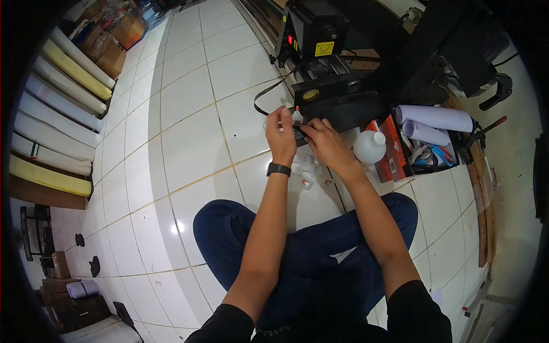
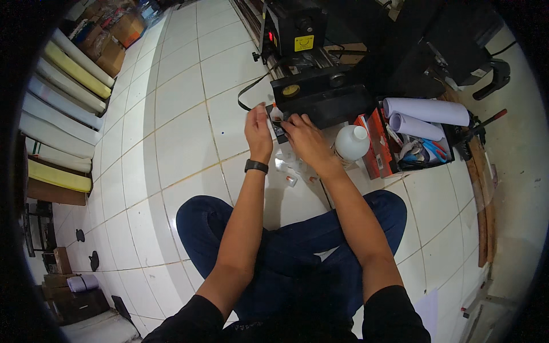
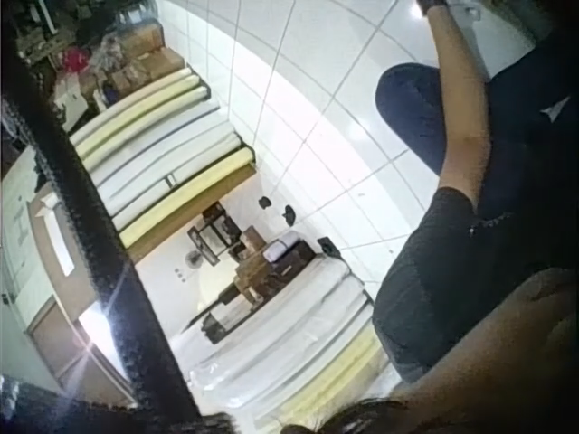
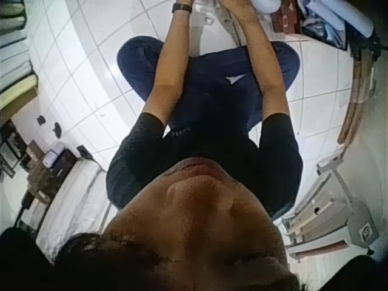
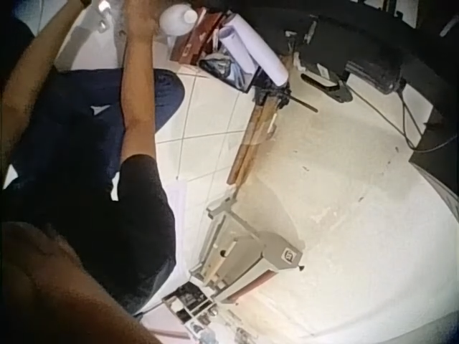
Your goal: The recorder is cleaning or applying a substance to a small component from a large format printer using a wipe and a cleaning solution.
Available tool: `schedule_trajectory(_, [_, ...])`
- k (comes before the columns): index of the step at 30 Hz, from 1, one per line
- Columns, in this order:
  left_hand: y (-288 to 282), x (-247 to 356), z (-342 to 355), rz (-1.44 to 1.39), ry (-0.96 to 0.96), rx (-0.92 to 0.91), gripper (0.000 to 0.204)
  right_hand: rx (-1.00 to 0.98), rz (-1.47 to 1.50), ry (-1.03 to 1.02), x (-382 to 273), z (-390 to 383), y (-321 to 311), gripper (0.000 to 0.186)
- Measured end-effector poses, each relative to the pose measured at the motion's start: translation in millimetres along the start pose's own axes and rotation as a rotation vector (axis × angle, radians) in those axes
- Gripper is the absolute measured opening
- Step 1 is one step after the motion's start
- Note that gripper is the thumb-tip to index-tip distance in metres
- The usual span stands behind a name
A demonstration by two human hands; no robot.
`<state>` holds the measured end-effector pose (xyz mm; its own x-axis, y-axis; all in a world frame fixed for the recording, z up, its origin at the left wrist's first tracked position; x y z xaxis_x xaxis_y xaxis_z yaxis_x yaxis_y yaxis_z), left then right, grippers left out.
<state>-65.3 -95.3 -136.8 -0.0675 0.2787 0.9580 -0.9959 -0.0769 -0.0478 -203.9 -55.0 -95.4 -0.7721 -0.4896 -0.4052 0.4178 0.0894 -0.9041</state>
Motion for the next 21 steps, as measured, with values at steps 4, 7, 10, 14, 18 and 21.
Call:
schedule_trajectory(4, [-3,-46,-22,-0.398,-0.346,0.276,0.051,-0.034,0.012,-0.007,-3,2,2,0.030])
schedule_trajectory(7, [8,-96,-36,-0.831,-0.594,0.138,0.046,-0.017,0.031,-0.017,-7,6,6,0.028])
schedule_trajectory(10, [20,-99,-36,-1.060,-0.665,0.046,0.042,-0.007,0.034,-0.008,0,4,8,0.027])
schedule_trajectory(14, [3,-112,-35,-1.210,-0.802,0.009,0.038,-0.024,0.022,-0.050,-15,13,10,0.026])
schedule_trajectory(18, [34,-101,-40,-1.182,-0.872,-0.118,0.033,-0.034,0.019,-0.001,3,-1,11,0.025])
schedule_trajectory(21, [32,-112,-35,-1.209,-0.839,-0.170,0.030,-0.050,0.045,0.000,-3,-1,15,0.026])
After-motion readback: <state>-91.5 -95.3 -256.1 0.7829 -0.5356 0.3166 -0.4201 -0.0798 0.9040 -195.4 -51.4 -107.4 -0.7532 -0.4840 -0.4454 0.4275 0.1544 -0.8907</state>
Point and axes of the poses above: each hand's wrist, its own z-axis towards the middle knuckle, its own y-axis out of the palm, x = y × z, the point moved 4 cm from there along z, towards the middle knuckle, and after that the axes turned 15 degrees about -x, right-handed, at the moved point
